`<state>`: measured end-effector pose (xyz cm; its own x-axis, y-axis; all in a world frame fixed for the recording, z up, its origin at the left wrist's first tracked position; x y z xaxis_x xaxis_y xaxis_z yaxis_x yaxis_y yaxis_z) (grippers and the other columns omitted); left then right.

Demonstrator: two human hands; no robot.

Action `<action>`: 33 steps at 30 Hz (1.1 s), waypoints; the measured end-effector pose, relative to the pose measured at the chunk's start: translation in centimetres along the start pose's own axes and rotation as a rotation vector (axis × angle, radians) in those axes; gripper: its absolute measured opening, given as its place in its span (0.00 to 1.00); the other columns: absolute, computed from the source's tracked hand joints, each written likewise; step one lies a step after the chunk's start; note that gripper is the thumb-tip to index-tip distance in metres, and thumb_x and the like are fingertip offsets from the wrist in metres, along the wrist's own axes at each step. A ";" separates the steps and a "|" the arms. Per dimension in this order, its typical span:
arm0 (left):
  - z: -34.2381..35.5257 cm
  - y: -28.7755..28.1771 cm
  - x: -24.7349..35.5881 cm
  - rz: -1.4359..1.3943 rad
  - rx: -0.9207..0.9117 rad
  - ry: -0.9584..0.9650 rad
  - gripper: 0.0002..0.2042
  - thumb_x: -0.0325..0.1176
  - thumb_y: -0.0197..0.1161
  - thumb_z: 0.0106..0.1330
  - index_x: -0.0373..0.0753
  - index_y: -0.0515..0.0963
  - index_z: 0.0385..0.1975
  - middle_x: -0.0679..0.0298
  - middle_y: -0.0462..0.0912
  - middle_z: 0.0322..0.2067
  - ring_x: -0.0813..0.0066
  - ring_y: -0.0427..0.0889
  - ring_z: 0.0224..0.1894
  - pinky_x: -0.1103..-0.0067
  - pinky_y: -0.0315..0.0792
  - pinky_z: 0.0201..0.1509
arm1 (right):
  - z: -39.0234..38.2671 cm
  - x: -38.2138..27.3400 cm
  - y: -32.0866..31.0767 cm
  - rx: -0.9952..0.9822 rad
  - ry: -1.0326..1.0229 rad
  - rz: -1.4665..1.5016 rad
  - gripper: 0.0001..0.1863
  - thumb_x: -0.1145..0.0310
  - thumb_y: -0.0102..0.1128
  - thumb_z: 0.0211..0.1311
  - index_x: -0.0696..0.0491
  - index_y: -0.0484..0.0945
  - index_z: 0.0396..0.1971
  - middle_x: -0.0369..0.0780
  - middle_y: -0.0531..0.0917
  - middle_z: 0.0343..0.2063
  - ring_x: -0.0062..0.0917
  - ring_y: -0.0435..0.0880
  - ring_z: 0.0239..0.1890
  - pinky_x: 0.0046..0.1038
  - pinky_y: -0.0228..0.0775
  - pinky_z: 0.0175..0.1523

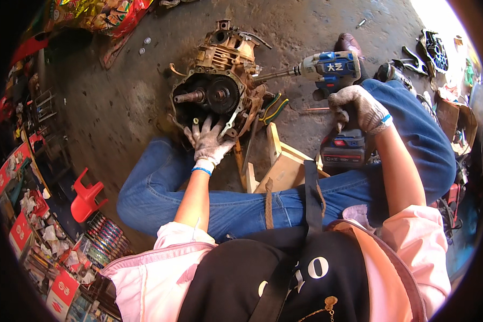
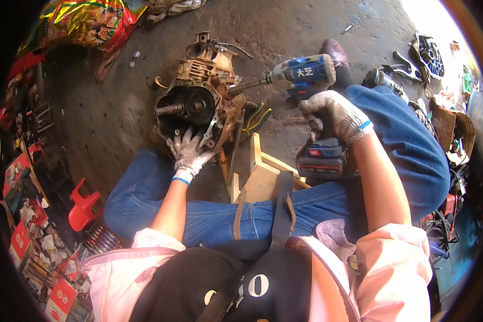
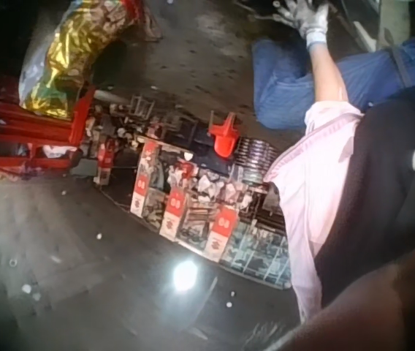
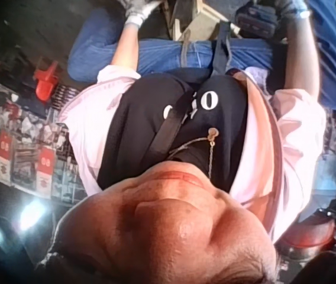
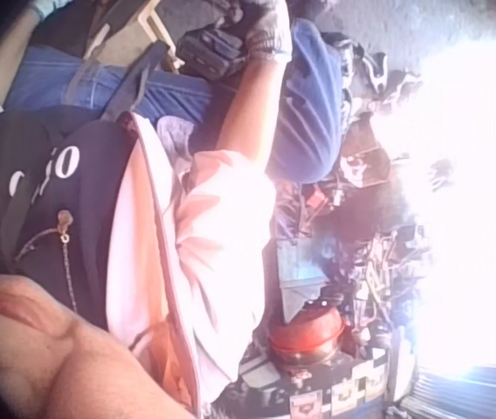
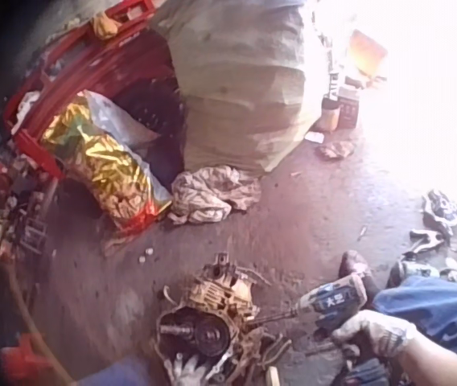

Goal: The person uses a cordless impact wrench to remove bolts from a small engine block. They remove a metal cover, set it aside, and continue removing additional bolts from the engine casing.

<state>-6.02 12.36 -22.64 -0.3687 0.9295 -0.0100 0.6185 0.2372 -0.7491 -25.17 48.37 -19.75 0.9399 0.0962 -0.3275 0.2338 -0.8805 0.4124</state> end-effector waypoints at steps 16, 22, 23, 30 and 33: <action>0.2 0.4 -0.3 0.009 0.054 0.007 0.36 0.58 0.77 0.44 0.68 0.79 0.60 0.69 0.65 0.72 0.48 0.50 0.75 0.43 0.31 0.79 | 1.6 0.6 -1.6 -0.111 -0.059 -0.077 0.12 0.66 0.66 0.60 0.57 0.77 0.22 0.38 0.74 0.15 0.25 0.74 0.15 0.32 0.75 0.22; 0.0 0.2 -0.3 0.000 0.082 0.031 0.34 0.56 0.76 0.45 0.68 0.79 0.59 0.67 0.65 0.71 0.47 0.51 0.75 0.43 0.32 0.79 | 3.3 1.0 -2.8 -0.147 -0.029 0.013 0.12 0.66 0.68 0.59 0.59 0.78 0.24 0.40 0.75 0.17 0.28 0.74 0.15 0.34 0.77 0.23; 0.0 0.2 -0.3 0.011 0.079 0.031 0.34 0.55 0.76 0.45 0.68 0.80 0.59 0.67 0.66 0.71 0.47 0.51 0.75 0.42 0.33 0.79 | 3.5 1.0 -2.9 -0.155 -0.020 0.005 0.12 0.67 0.68 0.59 0.59 0.78 0.25 0.40 0.76 0.17 0.29 0.75 0.15 0.34 0.76 0.23; 0.1 0.6 -0.6 -0.025 0.097 0.042 0.32 0.51 0.73 0.44 0.67 0.81 0.57 0.64 0.66 0.70 0.45 0.52 0.74 0.42 0.31 0.79 | 3.5 1.0 -3.1 0.001 0.043 0.010 0.09 0.71 0.71 0.53 0.61 0.80 0.25 0.42 0.78 0.16 0.32 0.79 0.15 0.33 0.77 0.24; 0.2 0.7 -0.7 -0.014 0.082 0.039 0.33 0.52 0.74 0.46 0.67 0.80 0.59 0.65 0.65 0.71 0.44 0.49 0.75 0.43 0.29 0.79 | 3.8 0.9 -3.2 -0.002 -0.026 -0.105 0.09 0.72 0.71 0.52 0.60 0.80 0.23 0.41 0.77 0.15 0.31 0.77 0.13 0.32 0.76 0.23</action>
<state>-5.43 11.79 -23.27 -0.3485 0.9369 0.0259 0.5536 0.2281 -0.8009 -26.00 49.50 -24.57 0.9033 0.1761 -0.3913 0.3315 -0.8654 0.3757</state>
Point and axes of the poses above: each hand's wrist, its own z-axis towards the middle knuckle, its own y-axis out of the palm, x = y × z, the point moved 3 cm from there along z, towards the middle knuckle
